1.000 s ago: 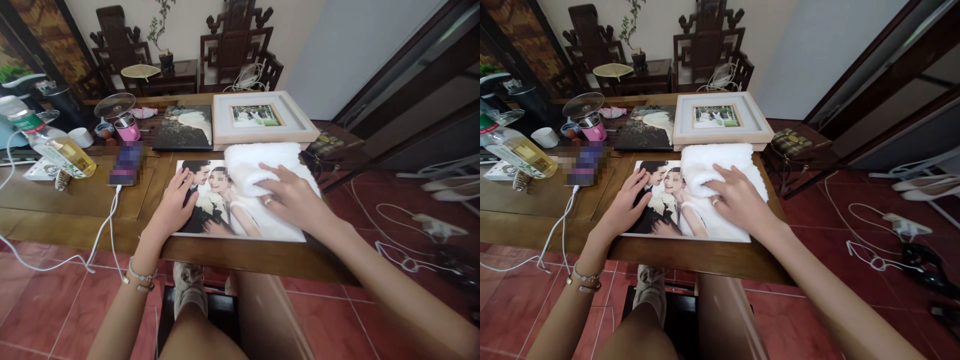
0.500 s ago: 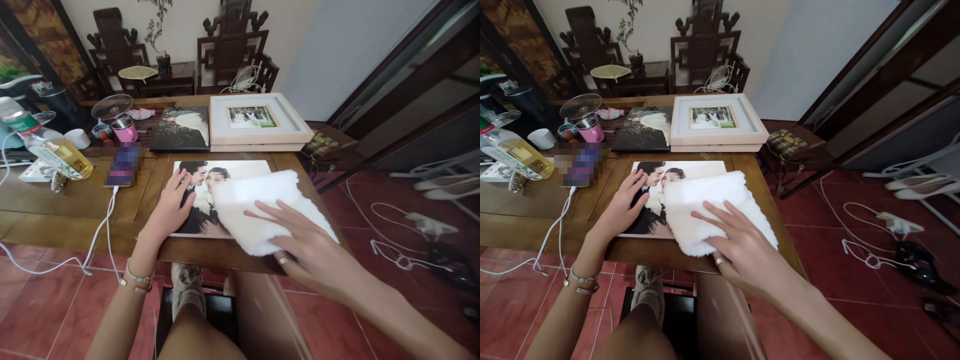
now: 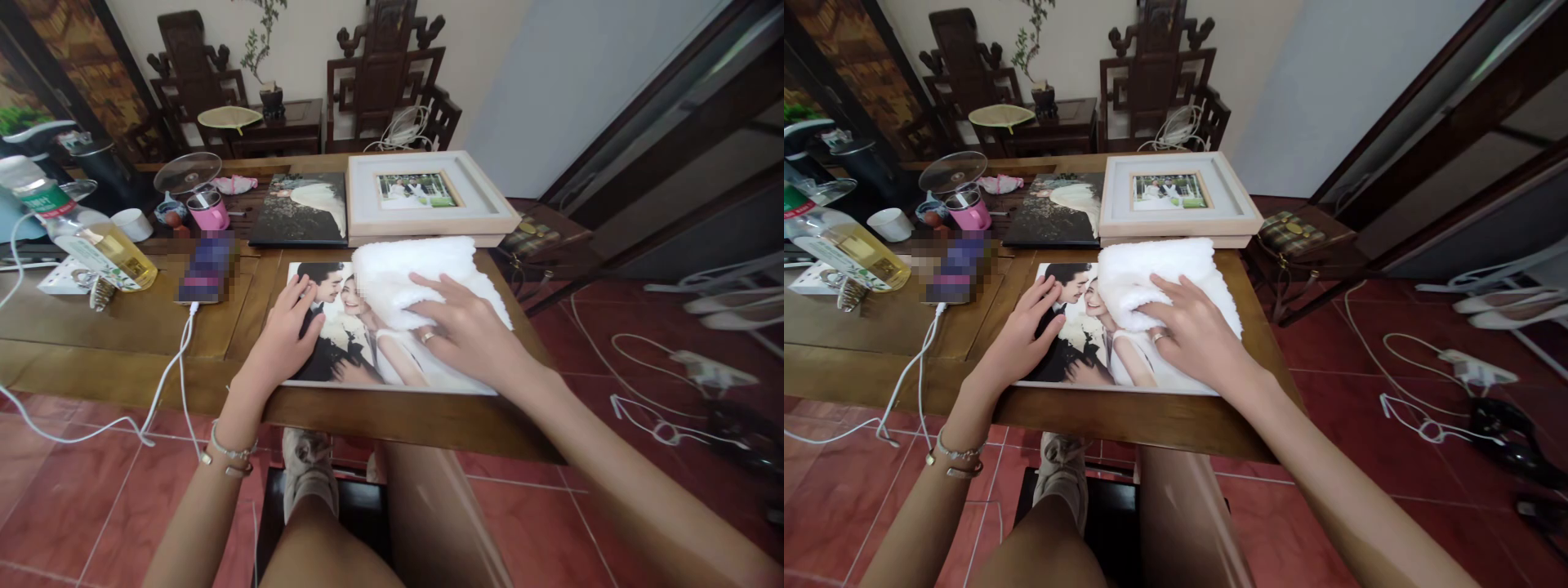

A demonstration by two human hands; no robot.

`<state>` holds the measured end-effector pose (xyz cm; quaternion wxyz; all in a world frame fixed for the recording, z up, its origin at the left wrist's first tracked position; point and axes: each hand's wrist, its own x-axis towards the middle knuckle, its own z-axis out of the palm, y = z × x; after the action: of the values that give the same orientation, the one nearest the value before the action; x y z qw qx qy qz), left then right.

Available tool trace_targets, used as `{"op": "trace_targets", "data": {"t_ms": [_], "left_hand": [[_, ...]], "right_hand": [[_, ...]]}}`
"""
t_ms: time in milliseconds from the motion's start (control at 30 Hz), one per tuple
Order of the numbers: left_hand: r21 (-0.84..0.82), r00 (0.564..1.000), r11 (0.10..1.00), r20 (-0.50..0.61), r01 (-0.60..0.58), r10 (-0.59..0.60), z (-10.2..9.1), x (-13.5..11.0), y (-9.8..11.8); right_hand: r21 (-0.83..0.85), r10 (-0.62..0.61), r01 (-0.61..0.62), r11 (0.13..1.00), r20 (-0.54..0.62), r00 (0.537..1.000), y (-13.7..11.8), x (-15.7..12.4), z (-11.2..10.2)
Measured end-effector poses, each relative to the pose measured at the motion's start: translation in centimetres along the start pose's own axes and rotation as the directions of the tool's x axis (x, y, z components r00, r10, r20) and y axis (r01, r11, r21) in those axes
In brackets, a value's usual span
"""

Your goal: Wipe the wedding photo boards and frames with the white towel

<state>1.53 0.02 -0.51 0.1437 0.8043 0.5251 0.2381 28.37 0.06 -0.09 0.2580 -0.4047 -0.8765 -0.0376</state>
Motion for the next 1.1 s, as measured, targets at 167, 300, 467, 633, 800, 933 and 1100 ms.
{"op": "trace_targets", "data": {"t_ms": [167, 300, 467, 633, 800, 933, 1100], "left_hand": [[0.000, 1.000, 1.000, 0.005, 0.011, -0.011, 0.0, 0.4, 0.1], [-0.006, 0.999, 0.999, 0.021, 0.032, -0.032, -0.2, 1.0, 0.0], [-0.006, 0.999, 0.999, 0.028, 0.039, -0.039, -0.3, 1.3, -0.3], [0.003, 0.999, 0.999, 0.030, 0.040, -0.040, -0.6, 1.1, -0.2], [-0.007, 1.000, 1.000, 0.013, 0.026, -0.025, -0.8, 0.4, -0.1], [-0.008, 1.000, 1.000, 0.004, 0.013, -0.013, -0.5, 0.1, -0.1], [-0.006, 1.000, 1.000, -0.001, 0.003, -0.003, -0.1, -0.1, -0.1]], "right_hand": [[0.038, -0.001, 0.000, 0.999, 0.025, 1.000, -1.9, -1.6, -0.9], [0.090, -0.058, 0.055, 0.994, 0.026, 0.998, -3.9, -3.4, -2.1], [0.130, -0.116, 0.112, 0.985, 0.026, 0.993, -5.1, -4.5, -2.9], [0.113, -0.152, 0.146, 0.983, 0.040, 0.988, -4.1, -3.6, -2.7], [0.070, -0.110, 0.106, 0.992, 0.056, 0.992, -2.2, -1.9, -2.0], [0.039, -0.076, 0.074, 0.996, 0.053, 0.996, -0.4, -0.7, -1.1], [0.001, -0.014, 0.014, 1.000, 0.027, 1.000, 0.7, 0.0, 0.0]]}}
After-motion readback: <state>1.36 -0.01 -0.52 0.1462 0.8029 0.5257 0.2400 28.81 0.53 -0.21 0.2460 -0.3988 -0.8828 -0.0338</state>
